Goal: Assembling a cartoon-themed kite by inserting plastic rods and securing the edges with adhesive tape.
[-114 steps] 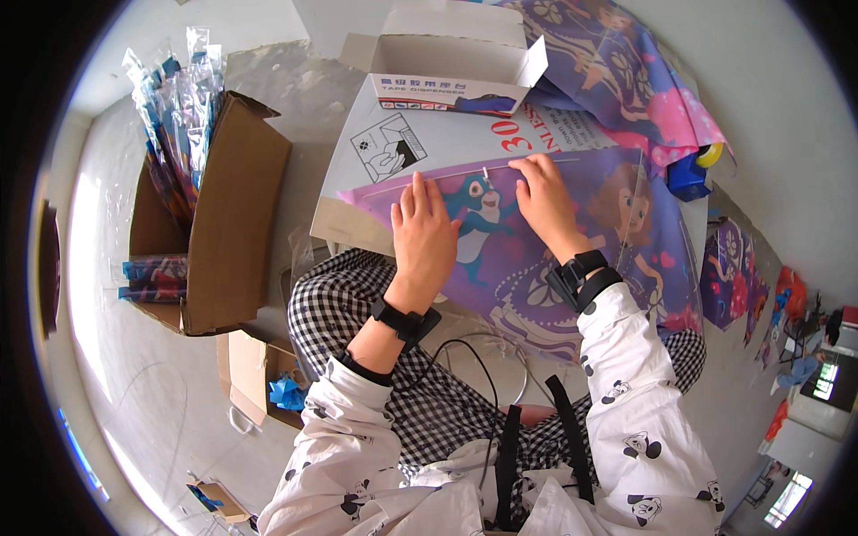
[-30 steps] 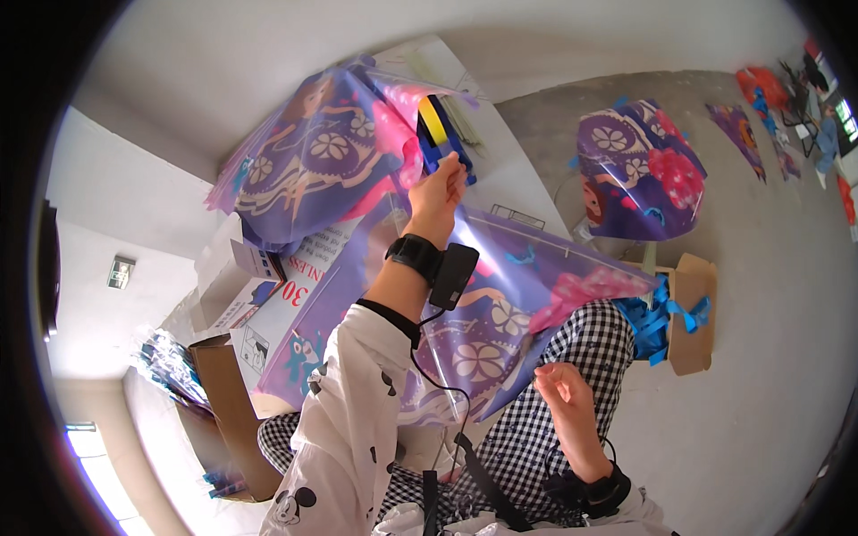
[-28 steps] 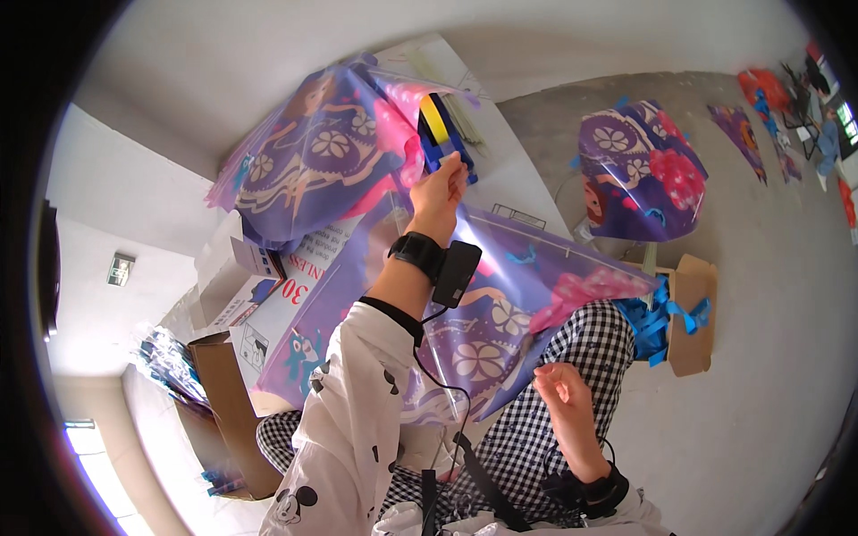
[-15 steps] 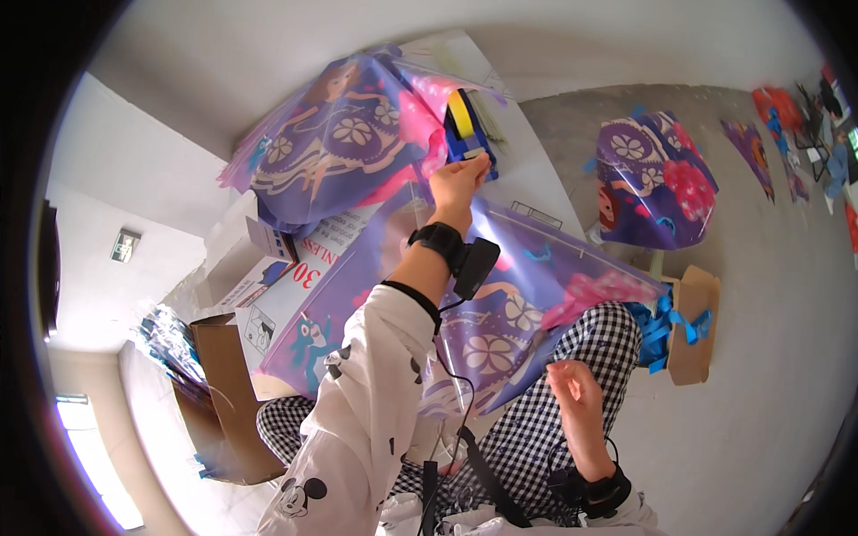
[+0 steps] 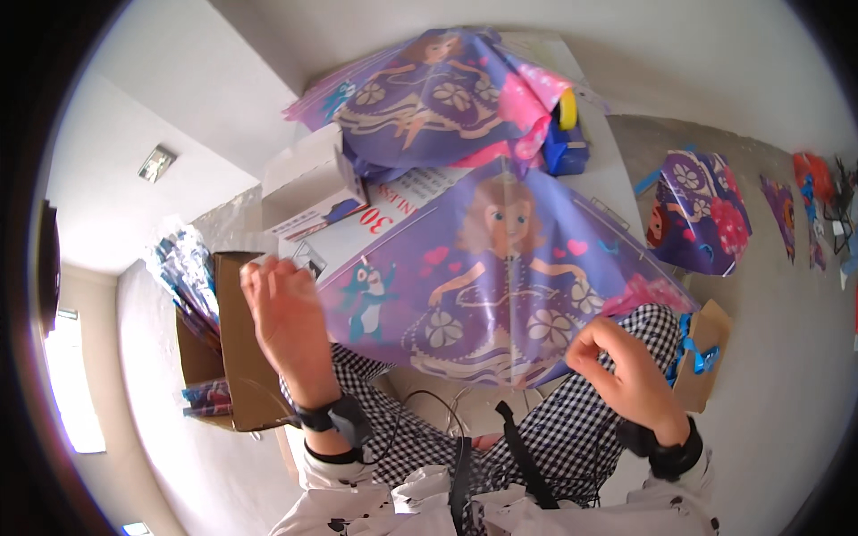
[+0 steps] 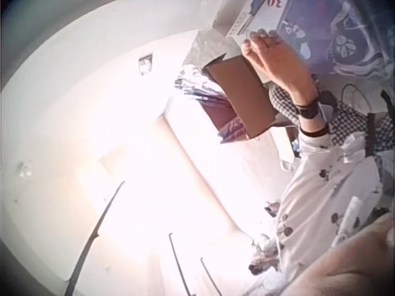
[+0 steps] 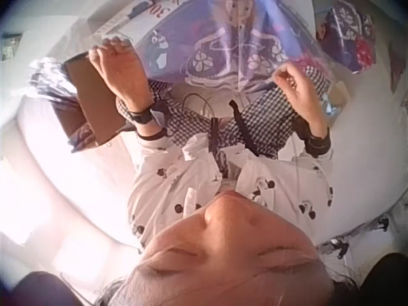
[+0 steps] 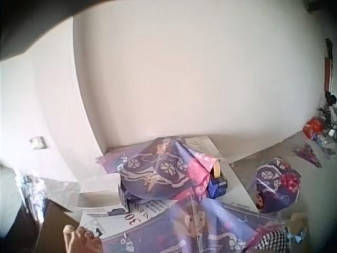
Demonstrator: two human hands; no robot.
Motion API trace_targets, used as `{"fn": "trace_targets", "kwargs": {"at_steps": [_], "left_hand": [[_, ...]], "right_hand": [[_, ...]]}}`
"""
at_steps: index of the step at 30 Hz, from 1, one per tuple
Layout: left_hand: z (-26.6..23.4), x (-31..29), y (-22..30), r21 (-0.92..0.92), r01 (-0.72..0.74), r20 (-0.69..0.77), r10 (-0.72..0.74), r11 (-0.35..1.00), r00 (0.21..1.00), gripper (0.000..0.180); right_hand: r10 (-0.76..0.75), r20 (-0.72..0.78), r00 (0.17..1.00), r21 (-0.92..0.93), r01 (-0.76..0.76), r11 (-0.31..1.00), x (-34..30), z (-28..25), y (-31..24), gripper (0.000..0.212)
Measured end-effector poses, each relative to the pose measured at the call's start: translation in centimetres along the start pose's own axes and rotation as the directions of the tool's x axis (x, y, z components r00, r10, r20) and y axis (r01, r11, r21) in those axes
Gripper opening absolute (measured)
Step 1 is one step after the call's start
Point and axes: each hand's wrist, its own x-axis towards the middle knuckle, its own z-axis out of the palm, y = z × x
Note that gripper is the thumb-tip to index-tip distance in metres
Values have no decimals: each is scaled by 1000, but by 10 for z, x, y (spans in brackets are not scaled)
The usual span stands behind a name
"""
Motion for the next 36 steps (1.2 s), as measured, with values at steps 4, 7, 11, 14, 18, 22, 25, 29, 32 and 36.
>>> {"fn": "trace_targets", "kwargs": {"at_steps": [4,7,11,14,18,22,25,29,32,36], "left_hand": [[-51,-24,73,88,-254,-70,260,963,963,18],[-83,-34,87,40,-243,-137,246,969,960,20],[-125,-23,74,45,-229,-288,232,972,929,21],[-157,-11,63,-16,-201,-391,178,980,903,21],[-185,0,47,-136,-175,-473,92,975,876,17],[-196,3,38,-204,-138,-521,12,969,854,12],[-203,7,36,-125,-122,-554,33,985,832,13],[-213,3,36,-151,-152,-420,76,977,904,16],[-210,1,42,-115,-145,-463,77,983,883,25],[-220,0,40,-59,3,-440,-28,998,898,22]], "right_hand": [[-166,227,960,-18,175,984,77,34,-39,10],[-116,299,947,-56,139,989,125,60,-53,8],[-34,376,926,-138,93,986,172,85,-58,9],[5,408,913,-180,76,981,178,100,-61,9],[121,413,903,-165,-56,985,166,109,-66,11],[139,369,919,-93,-112,989,156,119,-72,10],[177,338,924,-130,-140,982,160,120,-66,7],[140,345,928,-129,-101,986,166,120,-68,6],[72,284,956,-84,-49,995,180,118,-57,7],[31,183,983,-69,-19,997,208,112,-49,10]]}}
